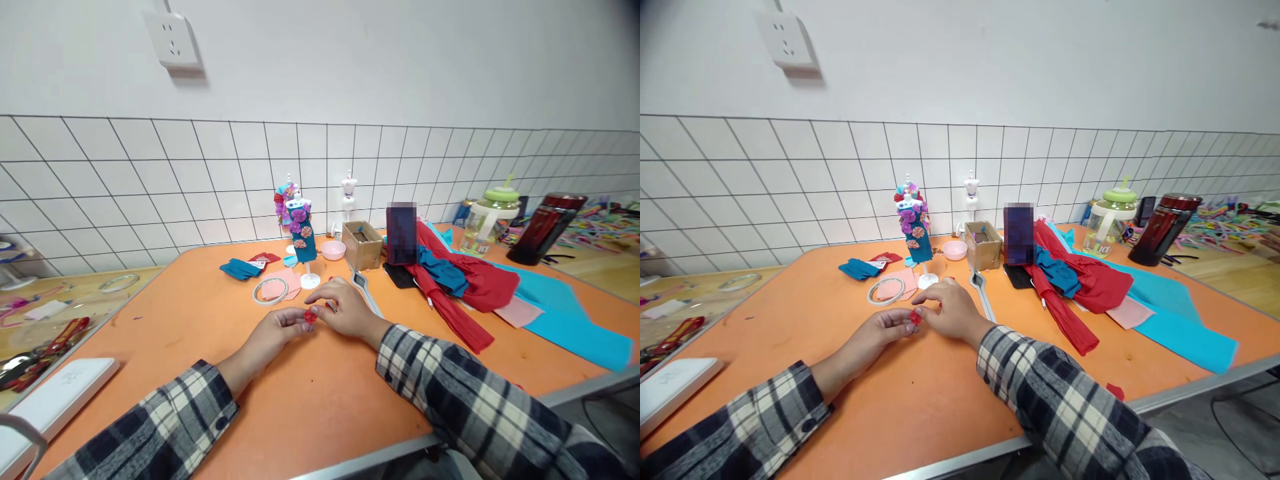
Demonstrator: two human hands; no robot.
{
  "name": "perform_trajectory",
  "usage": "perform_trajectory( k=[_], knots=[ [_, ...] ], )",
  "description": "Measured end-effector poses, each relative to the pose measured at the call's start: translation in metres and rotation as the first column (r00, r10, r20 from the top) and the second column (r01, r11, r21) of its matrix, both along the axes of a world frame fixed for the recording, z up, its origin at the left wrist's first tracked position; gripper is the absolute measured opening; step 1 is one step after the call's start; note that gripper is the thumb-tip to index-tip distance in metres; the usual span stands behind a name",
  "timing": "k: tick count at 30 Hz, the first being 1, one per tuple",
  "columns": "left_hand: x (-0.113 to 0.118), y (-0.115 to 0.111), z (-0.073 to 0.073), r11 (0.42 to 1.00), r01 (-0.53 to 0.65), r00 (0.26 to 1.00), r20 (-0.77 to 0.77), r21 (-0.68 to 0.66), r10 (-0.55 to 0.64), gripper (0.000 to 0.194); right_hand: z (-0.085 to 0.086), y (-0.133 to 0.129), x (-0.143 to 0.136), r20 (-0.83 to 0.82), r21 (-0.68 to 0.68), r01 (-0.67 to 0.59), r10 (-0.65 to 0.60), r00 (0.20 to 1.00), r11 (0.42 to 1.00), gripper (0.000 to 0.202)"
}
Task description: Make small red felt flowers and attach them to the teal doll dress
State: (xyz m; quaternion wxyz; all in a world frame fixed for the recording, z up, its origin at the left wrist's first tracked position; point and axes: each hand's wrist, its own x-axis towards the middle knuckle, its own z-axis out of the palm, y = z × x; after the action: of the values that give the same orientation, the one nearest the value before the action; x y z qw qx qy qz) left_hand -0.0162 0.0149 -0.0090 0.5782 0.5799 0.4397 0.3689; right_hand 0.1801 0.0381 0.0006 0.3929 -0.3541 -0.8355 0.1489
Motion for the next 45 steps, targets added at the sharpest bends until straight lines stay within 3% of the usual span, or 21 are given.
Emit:
perform_trajectory(
  k=[6, 11, 16, 20, 22, 23, 25, 28, 34, 39, 45],
  knots=[
    [0.000, 0.000, -0.001, 1.000, 0.025, 0.997, -0.067, 0.000, -0.025, 0.029, -0.010, 0.010, 0.002, 0.063, -0.106, -0.013, 0.020, 0.998, 0.994, 0.005],
    [0.001, -0.002, 0.002, 1.000, 0.016, 0.998, -0.065, 0.012, -0.015, 0.029, -0.014, 0.000, 0.003, -0.057, -0.180, 0.031, -0.042, 0.997, 0.983, 0.006],
    [-0.001, -0.001, 0.004, 1.000, -0.020, 0.998, -0.055, -0.020, 0.019, 0.029, -0.012, 0.008, 0.015, -0.075, -0.332, 0.181, -0.217, 0.973, 0.926, 0.021],
    [0.000, -0.001, 0.004, 0.999, -0.048, 0.995, -0.090, -0.009, 0.047, 0.025, -0.016, 0.019, 0.026, 0.129, -0.348, 0.422, -0.403, 0.906, 0.837, 0.025],
    [0.001, -0.003, 0.005, 0.998, -0.063, 0.993, -0.103, 0.005, 0.063, 0.025, -0.019, 0.019, 0.028, 0.134, -0.347, 0.464, -0.446, 0.885, 0.815, 0.017],
    [0.002, -0.003, 0.005, 0.998, -0.064, 0.992, -0.109, 0.013, 0.065, 0.025, -0.021, 0.018, 0.028, 0.106, -0.352, 0.463, -0.457, 0.883, 0.813, 0.031],
    [0.003, -0.004, 0.007, 0.998, -0.050, 0.991, -0.123, 0.030, 0.054, 0.025, -0.023, 0.015, 0.026, 0.075, -0.386, 0.434, -0.442, 0.894, 0.814, 0.044],
    [0.004, -0.005, 0.007, 0.998, -0.026, 0.989, -0.145, 0.053, 0.033, 0.025, -0.022, 0.009, 0.022, 0.104, -0.434, 0.383, -0.377, 0.920, 0.815, 0.017],
    [0.003, -0.003, 0.004, 0.998, 0.008, 0.986, -0.168, 0.058, 0.002, 0.024, -0.019, 0.009, 0.019, -0.107, -0.271, 0.285, -0.323, 0.940, 0.919, 0.031],
    [0.002, -0.003, 0.001, 0.995, 0.055, 0.977, -0.212, 0.082, -0.037, 0.021, -0.012, 0.010, 0.024, 0.041, -0.377, 0.381, -0.396, 0.917, 0.844, 0.023],
    [0.002, -0.002, -0.002, 0.994, 0.054, 0.972, -0.232, 0.095, -0.031, 0.020, -0.013, 0.016, 0.040, 0.343, -0.193, 0.394, -0.314, 0.885, 0.899, 0.024]
  ],
)
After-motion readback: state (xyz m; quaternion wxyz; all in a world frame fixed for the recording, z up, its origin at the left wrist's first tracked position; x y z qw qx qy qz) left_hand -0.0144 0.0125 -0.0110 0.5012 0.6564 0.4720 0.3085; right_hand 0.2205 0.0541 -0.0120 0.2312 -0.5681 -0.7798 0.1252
